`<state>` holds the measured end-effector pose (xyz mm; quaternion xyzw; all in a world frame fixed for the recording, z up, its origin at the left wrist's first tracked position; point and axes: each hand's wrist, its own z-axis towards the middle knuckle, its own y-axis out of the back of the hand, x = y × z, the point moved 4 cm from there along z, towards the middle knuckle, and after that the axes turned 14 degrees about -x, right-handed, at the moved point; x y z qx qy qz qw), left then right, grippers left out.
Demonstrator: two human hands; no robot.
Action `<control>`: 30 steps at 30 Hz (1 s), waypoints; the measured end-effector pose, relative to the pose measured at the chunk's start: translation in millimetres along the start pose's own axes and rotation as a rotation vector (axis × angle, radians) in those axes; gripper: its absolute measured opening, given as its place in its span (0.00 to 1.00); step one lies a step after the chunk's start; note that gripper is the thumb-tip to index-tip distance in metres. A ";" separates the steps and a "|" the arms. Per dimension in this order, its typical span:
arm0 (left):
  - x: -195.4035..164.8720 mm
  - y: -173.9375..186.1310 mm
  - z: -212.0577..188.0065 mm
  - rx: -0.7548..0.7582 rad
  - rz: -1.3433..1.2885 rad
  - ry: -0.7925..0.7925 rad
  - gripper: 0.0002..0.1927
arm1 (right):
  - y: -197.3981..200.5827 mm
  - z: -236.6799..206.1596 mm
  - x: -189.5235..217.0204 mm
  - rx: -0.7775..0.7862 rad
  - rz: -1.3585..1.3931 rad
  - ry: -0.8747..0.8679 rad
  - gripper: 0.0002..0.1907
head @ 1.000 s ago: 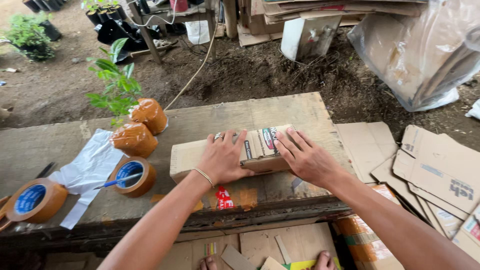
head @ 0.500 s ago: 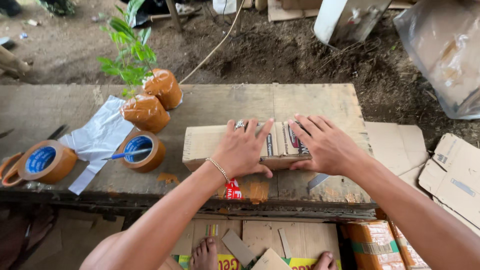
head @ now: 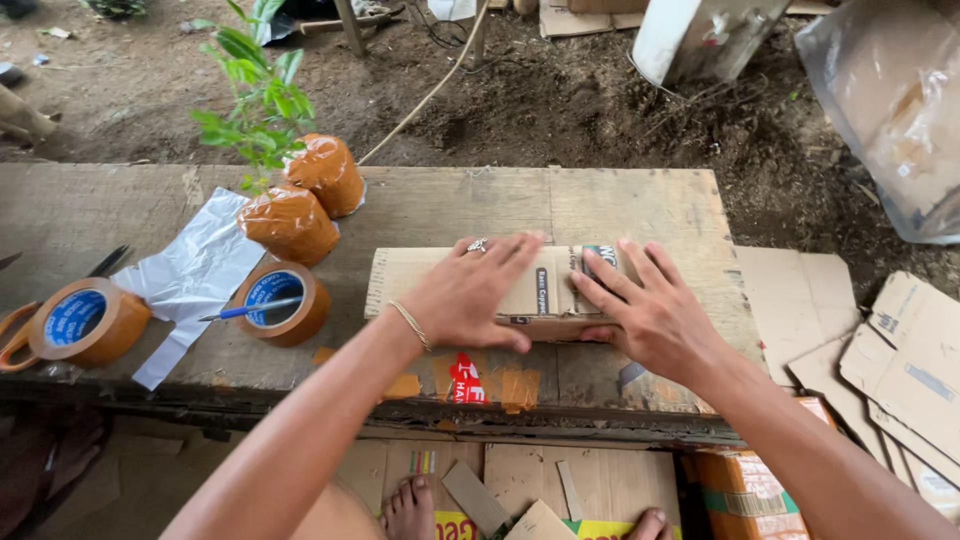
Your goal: The person assembles a rectangular cardboard box on a wooden table. They fold the flaps, use a metal blade to crease and cut the cardboard, and secure the box with packing tape. The person handles the box, blade, and tape throughout the process.
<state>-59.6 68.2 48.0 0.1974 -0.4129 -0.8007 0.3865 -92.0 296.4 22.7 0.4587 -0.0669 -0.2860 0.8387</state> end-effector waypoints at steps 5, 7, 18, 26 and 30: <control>42.9 18.2 -34.2 0.357 -0.013 0.307 0.70 | -6.8 -7.4 -0.3 -0.057 0.105 -0.053 0.35; 40.7 18.8 -38.0 0.391 0.006 0.302 0.66 | -3.6 -8.6 -2.0 -0.080 0.154 -0.055 0.33; 2.7 29.4 -35.4 0.375 0.074 0.186 0.45 | 7.0 -23.6 -4.3 -0.191 0.103 0.091 0.26; 0.6 32.5 -36.7 0.319 0.179 0.115 0.42 | 10.4 5.2 -24.1 -0.236 0.167 -0.131 0.15; 1.2 28.2 -43.8 0.334 0.102 0.170 0.39 | -26.2 49.1 -48.8 -0.229 0.334 -0.637 0.22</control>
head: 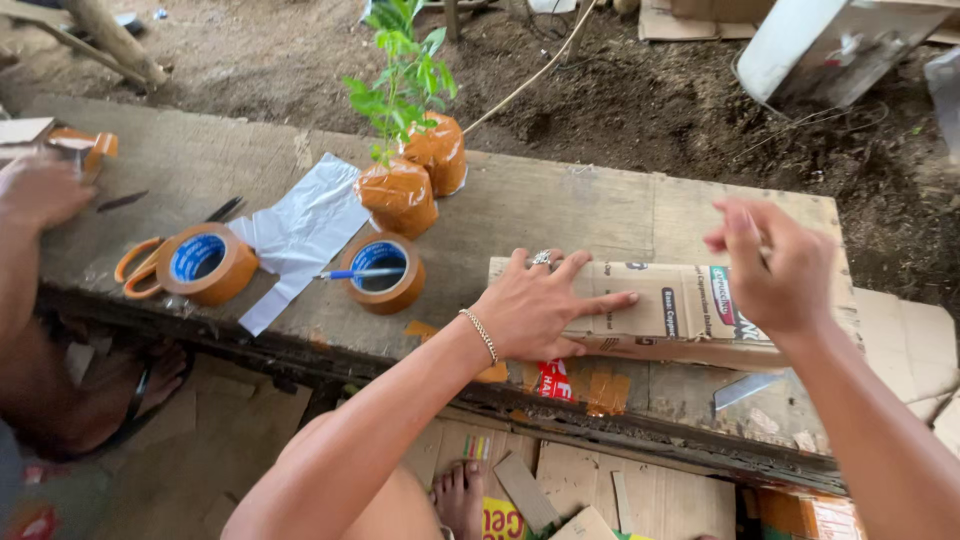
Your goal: The person assembles a rectangular cardboard box on a wooden table. They fold the flaps, use a metal blade to crease and cut the cardboard, and secure the box with packing tape. The person handles the box, blade, and tape throughout the process.
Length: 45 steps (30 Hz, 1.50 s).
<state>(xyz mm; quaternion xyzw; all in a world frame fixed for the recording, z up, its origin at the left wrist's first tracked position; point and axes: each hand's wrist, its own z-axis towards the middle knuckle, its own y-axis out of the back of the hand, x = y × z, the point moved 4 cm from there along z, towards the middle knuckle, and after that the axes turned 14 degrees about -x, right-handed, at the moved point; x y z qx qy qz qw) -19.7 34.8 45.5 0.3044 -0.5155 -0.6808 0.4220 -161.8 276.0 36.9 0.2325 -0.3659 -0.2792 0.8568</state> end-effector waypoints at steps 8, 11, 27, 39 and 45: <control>3.5 -0.4 6.1 -0.003 0.022 -0.010 0.42 | -32.4 -28.5 45.6 0.204 -0.371 0.105 0.23; 0.7 1.8 7.2 -0.054 0.022 -0.021 0.41 | -17.3 -42.8 56.3 0.234 -0.318 0.277 0.24; -14.9 -2.5 -9.0 -0.374 0.164 -0.154 0.36 | -1.6 -61.4 61.1 0.440 -0.433 0.727 0.45; -229.1 -96.2 14.9 -0.442 -0.311 0.051 0.48 | -12.4 -53.2 57.9 0.460 -0.368 0.700 0.47; -257.5 -129.8 81.0 -0.444 -0.740 0.099 0.36 | -3.4 -53.9 58.2 0.404 -0.305 0.702 0.46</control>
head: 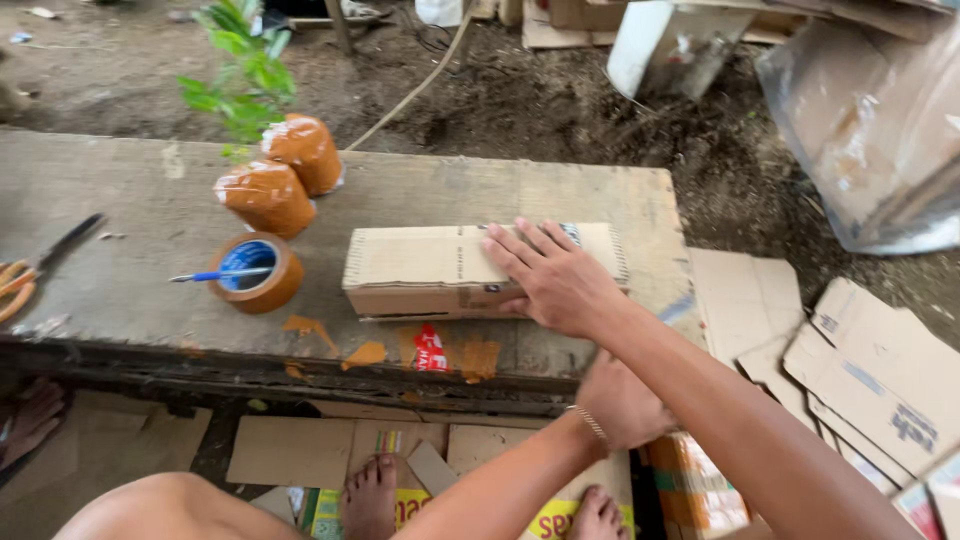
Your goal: The person assembles a rectangular cardboard box on a wooden table. They fold the flaps, use a metal blade to crease and cut the cardboard, and secure the box with packing tape. The person handles the box, blade, and tape throughout the process.
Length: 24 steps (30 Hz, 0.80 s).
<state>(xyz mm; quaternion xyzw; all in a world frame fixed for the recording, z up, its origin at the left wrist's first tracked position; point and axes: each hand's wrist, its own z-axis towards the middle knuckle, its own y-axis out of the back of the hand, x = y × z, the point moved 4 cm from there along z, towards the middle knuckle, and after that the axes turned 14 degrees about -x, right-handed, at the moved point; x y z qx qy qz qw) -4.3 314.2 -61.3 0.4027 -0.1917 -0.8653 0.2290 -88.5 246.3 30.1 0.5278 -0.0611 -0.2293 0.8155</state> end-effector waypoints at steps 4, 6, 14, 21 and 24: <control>-1.5 2.1 8.3 -0.124 -0.072 -0.184 0.39 | 4.7 7.7 3.7 -0.018 -0.002 0.023 0.46; -5.8 19.3 -10.1 -0.123 0.201 -0.320 0.42 | 6.3 12.3 6.4 -0.032 0.000 0.039 0.45; 62.1 252.3 -102.4 0.373 0.258 -0.631 0.04 | -3.4 10.8 9.2 -0.003 -0.100 0.006 0.45; 168.1 464.3 -74.7 0.095 1.170 0.053 0.14 | -7.9 8.1 5.2 0.009 -0.093 -0.023 0.47; 199.6 477.3 -79.8 0.199 1.141 0.372 0.08 | -6.2 10.0 4.8 0.028 -0.080 -0.027 0.48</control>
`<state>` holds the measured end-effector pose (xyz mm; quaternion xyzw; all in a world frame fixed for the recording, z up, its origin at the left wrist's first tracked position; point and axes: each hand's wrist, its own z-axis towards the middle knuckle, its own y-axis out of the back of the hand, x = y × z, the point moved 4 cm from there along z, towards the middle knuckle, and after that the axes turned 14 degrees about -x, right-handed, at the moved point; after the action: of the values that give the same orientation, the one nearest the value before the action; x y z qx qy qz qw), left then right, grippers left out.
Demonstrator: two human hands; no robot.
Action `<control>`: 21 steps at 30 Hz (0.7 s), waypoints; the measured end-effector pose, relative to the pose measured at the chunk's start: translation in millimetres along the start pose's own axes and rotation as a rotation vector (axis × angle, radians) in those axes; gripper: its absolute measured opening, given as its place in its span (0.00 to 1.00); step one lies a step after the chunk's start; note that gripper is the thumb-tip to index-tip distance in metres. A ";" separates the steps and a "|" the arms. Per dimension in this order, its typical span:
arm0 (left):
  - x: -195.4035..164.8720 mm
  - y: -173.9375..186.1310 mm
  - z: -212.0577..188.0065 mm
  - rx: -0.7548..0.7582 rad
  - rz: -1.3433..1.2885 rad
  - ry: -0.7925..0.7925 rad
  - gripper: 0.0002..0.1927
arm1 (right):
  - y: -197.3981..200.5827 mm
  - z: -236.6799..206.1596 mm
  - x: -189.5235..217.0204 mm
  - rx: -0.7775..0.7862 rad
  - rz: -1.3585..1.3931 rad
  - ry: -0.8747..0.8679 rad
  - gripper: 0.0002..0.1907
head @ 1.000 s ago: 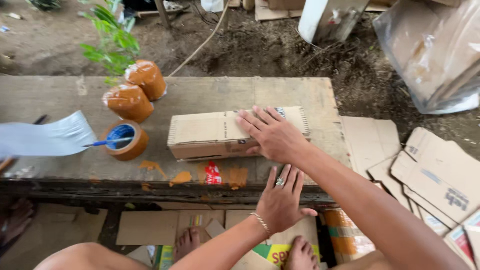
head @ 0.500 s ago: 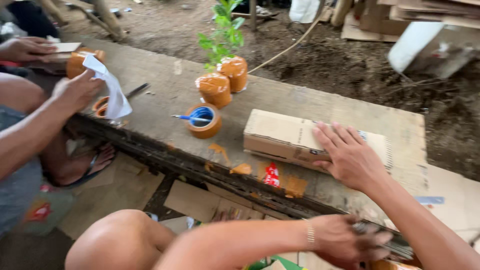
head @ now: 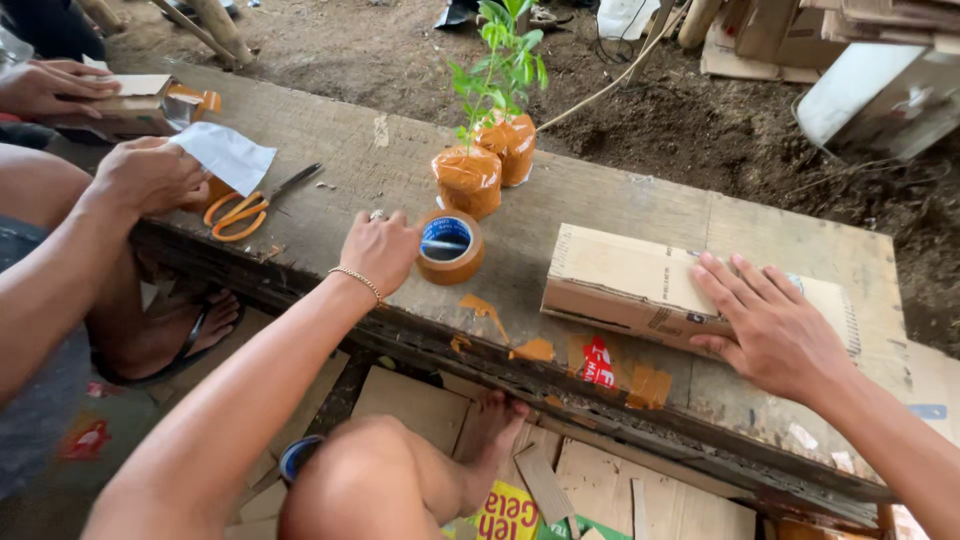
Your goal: The person assembles a rectangular cardboard box on a wooden table. They fold the flaps, use a metal blade to crease and cut the cardboard, and secure the box with packing tape. The person handles the box, blade, and tape throughout the process.
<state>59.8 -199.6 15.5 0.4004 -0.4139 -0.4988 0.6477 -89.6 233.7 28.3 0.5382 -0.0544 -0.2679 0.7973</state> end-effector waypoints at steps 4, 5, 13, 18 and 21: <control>4.2 3.1 13.1 0.020 0.128 -0.110 0.06 | 2.4 2.8 -2.6 0.020 -0.013 0.000 0.46; 4.6 9.5 15.2 0.043 0.152 -0.109 0.07 | 2.2 2.3 -2.9 0.036 -0.019 -0.007 0.46; -38.3 39.6 41.8 0.003 -0.093 0.058 0.08 | 4.8 0.8 -0.5 0.048 -0.013 -0.011 0.46; -75.8 11.5 68.3 -0.278 -0.349 0.127 0.22 | 9.4 2.2 3.9 0.004 -0.011 -0.018 0.47; -74.3 2.3 61.7 -0.257 -0.360 0.201 0.18 | 11.6 1.1 6.1 -0.023 -0.010 0.006 0.46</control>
<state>-9.1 -133.1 28.2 0.4294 -0.2026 -0.6125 0.6320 -80.5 233.1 37.8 0.5301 -0.0463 -0.2710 0.8021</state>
